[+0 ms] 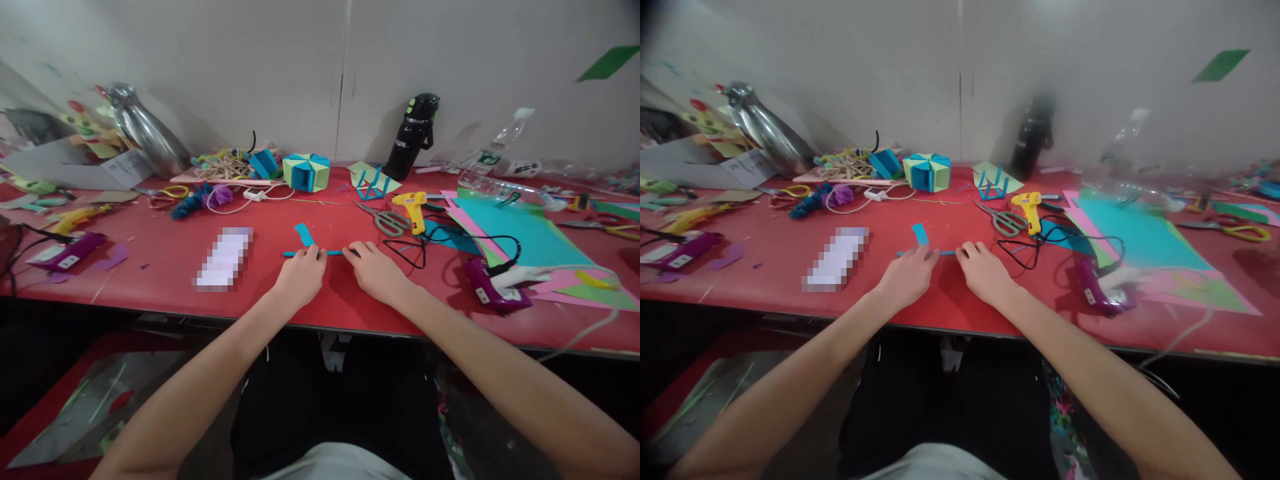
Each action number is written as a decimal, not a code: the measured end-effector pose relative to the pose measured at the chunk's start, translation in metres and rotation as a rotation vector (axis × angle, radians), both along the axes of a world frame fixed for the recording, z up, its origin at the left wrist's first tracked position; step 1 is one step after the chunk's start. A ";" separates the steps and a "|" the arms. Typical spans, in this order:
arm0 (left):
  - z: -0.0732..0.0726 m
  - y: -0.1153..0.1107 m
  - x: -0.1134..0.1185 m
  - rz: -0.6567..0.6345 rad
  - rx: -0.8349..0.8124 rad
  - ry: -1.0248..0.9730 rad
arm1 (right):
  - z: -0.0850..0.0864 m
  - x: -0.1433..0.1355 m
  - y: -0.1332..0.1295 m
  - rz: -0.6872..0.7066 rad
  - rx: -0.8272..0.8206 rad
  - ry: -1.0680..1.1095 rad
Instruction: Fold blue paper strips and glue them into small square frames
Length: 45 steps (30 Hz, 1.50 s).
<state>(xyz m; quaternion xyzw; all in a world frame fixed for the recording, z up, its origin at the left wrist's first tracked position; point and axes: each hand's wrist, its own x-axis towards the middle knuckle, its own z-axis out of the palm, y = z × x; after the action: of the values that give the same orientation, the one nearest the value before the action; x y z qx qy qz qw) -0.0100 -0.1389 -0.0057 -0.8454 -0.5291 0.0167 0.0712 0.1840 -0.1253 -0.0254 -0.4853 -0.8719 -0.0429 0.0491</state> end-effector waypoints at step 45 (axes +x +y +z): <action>0.002 0.030 -0.037 -0.093 -0.285 -0.465 | 0.001 0.021 -0.002 -0.046 -0.107 0.433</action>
<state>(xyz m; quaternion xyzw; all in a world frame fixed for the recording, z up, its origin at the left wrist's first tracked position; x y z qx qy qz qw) -0.0471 -0.1093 -0.0039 -0.8513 -0.4843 -0.1069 -0.1715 0.2047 -0.1273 -0.0247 -0.5049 -0.8306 0.1076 0.2085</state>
